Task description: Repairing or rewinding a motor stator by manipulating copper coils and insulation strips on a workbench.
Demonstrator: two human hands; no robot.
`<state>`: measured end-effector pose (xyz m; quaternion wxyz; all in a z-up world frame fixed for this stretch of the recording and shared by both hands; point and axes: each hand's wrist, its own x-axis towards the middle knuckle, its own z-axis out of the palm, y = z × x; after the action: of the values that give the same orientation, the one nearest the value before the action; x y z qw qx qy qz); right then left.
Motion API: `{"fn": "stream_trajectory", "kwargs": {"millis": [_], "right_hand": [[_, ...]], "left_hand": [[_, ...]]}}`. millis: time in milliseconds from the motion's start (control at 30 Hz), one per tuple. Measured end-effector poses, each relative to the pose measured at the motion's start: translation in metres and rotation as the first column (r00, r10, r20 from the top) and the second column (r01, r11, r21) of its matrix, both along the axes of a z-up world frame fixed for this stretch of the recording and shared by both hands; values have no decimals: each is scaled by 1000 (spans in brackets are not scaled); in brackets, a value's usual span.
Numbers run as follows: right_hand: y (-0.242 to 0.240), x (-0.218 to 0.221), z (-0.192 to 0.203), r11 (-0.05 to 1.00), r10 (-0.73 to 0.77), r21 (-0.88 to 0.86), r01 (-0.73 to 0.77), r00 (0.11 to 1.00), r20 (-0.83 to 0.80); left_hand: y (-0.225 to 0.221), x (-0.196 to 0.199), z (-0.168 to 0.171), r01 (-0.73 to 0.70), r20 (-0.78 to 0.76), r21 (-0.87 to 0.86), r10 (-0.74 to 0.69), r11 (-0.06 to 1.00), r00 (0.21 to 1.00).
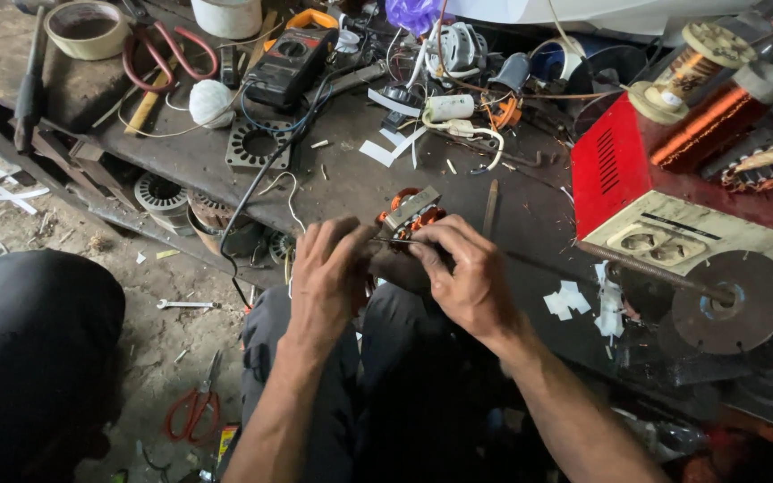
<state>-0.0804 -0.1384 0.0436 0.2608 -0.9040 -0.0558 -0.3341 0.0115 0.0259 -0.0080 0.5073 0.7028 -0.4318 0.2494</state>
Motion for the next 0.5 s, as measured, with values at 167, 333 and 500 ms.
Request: {"fn": "stream_trajectory", "kwargs": {"millis": [167, 333, 500], "right_hand": [[0, -3, -5, 991, 34, 130, -31, 999, -19], [-2, 3, -5, 997, 44, 59, -46, 998, 38], [-4, 4, -10, 998, 43, 33, -46, 996, 76]], "left_hand": [[5, 1, 5, 46, -103, -44, -50, 998, 993], [3, 7, 1, 79, -153, -40, -84, 996, 985], [5, 9, 1, 104, -140, -59, -112, 993, 984]]}}
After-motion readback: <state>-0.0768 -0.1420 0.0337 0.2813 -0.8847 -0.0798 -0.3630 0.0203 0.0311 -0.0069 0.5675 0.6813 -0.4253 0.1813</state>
